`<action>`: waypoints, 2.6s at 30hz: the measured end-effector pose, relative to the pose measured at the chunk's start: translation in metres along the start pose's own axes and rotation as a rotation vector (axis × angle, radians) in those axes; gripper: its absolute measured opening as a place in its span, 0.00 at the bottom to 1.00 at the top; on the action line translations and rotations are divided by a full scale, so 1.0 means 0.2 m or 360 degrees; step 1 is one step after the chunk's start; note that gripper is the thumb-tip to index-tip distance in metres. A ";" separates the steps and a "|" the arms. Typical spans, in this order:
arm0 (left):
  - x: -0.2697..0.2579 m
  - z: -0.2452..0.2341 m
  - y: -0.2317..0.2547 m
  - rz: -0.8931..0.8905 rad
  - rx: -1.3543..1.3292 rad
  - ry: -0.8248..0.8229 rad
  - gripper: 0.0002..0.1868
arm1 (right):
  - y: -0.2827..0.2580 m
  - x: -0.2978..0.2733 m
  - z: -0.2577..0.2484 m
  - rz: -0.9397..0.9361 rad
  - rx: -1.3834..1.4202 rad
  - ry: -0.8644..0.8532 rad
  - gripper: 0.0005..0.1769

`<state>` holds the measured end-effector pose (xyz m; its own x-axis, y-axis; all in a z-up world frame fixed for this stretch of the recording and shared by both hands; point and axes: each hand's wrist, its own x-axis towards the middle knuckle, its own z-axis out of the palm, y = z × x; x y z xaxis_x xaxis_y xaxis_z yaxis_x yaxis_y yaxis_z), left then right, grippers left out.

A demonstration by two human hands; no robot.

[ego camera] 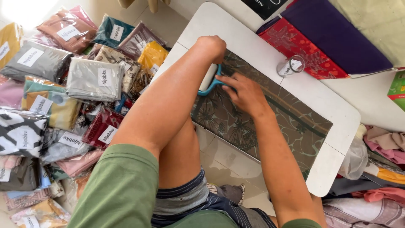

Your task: Folding a patterned scarf and cleaning its surface using a lint roller on a small table.

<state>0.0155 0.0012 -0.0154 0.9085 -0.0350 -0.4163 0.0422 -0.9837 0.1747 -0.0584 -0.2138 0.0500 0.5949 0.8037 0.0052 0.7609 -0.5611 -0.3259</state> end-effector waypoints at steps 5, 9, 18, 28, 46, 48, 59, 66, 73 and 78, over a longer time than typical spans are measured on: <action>0.05 0.04 0.01 0.0237 0.0059 0.0022 0.14 | 0.35 -0.34 -0.13 0.0127 -0.0144 0.0071 0.21; 0.01 -0.01 0.05 0.0046 0.0035 0.0007 0.12 | 0.49 -0.46 -0.31 0.0359 -0.0338 -0.0104 0.18; 0.17 0.17 0.11 0.0126 0.0149 0.0728 0.10 | 0.29 0.07 -0.12 0.0249 -0.0165 -0.0147 0.21; 0.09 0.02 0.09 0.0196 0.0087 0.0957 0.12 | 0.11 -0.02 0.12 0.0379 0.0417 0.0520 0.28; 0.31 0.24 0.14 0.0342 0.0108 -0.0129 0.39 | 1.02 -1.15 -1.10 0.1795 -0.0192 0.1182 0.25; 0.24 0.15 0.18 0.0353 0.0087 -0.0141 0.39 | 1.19 -1.16 -1.07 0.1905 -0.0311 0.1030 0.26; 0.18 0.21 0.16 0.0281 0.0279 -0.0096 0.43 | 0.89 -0.94 -0.81 0.0400 -0.1572 0.1450 0.26; 0.07 0.12 0.23 0.0252 0.0297 0.0062 0.37 | 1.10 -0.99 -0.27 0.0808 -0.0186 -0.0027 0.42; 0.10 0.14 0.16 0.0319 0.0445 0.0059 0.24 | 1.37 -1.12 -0.08 0.1015 -0.0299 -0.0400 0.29; 0.01 0.05 0.08 0.0366 0.0117 -0.0157 0.24 | 1.18 -1.23 -0.33 0.1035 -0.0185 -0.0412 0.20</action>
<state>0.0140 -0.0168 -0.0219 0.8457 -0.2728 -0.4586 -0.1946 -0.9579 0.2110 -0.0084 -0.5574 0.0333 0.8683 0.3117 -0.3859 0.3035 -0.9491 -0.0836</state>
